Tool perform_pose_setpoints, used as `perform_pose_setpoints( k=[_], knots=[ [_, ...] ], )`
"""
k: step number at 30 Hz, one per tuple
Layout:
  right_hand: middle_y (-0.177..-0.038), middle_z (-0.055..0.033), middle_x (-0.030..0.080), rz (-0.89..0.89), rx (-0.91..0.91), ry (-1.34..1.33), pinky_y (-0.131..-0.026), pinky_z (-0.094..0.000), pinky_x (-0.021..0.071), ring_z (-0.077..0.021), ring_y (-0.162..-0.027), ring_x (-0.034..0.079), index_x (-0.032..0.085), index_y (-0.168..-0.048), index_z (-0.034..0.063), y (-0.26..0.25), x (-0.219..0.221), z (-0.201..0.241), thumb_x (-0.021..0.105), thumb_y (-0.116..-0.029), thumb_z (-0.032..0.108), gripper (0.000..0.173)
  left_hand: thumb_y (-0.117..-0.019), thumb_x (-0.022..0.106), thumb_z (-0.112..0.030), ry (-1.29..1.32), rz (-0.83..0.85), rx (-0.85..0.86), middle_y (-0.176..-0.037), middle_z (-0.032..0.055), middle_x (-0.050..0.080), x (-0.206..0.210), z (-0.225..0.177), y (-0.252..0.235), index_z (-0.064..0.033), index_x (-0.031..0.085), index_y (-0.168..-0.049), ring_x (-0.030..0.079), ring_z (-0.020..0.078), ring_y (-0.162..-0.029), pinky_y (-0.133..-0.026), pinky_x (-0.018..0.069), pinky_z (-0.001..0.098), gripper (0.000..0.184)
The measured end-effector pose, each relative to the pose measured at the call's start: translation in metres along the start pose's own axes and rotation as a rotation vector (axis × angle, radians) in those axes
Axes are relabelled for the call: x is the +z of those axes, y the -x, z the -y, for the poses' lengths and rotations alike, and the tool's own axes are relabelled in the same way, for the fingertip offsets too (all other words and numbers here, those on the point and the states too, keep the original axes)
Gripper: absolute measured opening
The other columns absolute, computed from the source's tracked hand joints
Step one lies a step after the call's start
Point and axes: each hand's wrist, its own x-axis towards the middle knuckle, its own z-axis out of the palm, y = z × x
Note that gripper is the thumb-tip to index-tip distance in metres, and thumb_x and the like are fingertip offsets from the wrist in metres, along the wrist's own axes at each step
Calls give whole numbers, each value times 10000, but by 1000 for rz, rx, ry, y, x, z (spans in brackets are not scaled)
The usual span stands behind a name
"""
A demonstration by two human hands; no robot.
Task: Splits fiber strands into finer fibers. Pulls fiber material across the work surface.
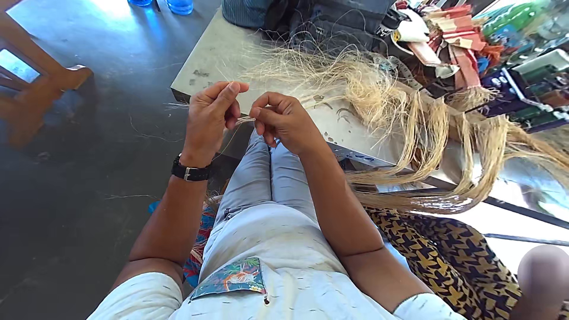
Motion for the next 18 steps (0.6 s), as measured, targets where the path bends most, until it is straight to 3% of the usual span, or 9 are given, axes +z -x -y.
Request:
perform_pose_setpoints(
  k=[7,18],
  knots=[
    [-683,-61,656,7,11,2,-376,-170,391,-46,-438,497,656,-1012,-19,6,-1,1,582,-1042,77,125,-1072,538,-151,-181,16,96,-689,-7,643,-4,-1,-2,-22,714,-1018,556,65,-531,-471,468,198,225],
    [-704,-53,686,0,74,7,-377,-153,358,-18,-434,473,683,-1007,-16,9,-4,-1,601,-1033,81,130,-1080,515,-144,-153,12,74,-694,-11,665,-4,0,-1,-23,703,-1017,587,66,-524,-469,506,206,232]
  ],
)
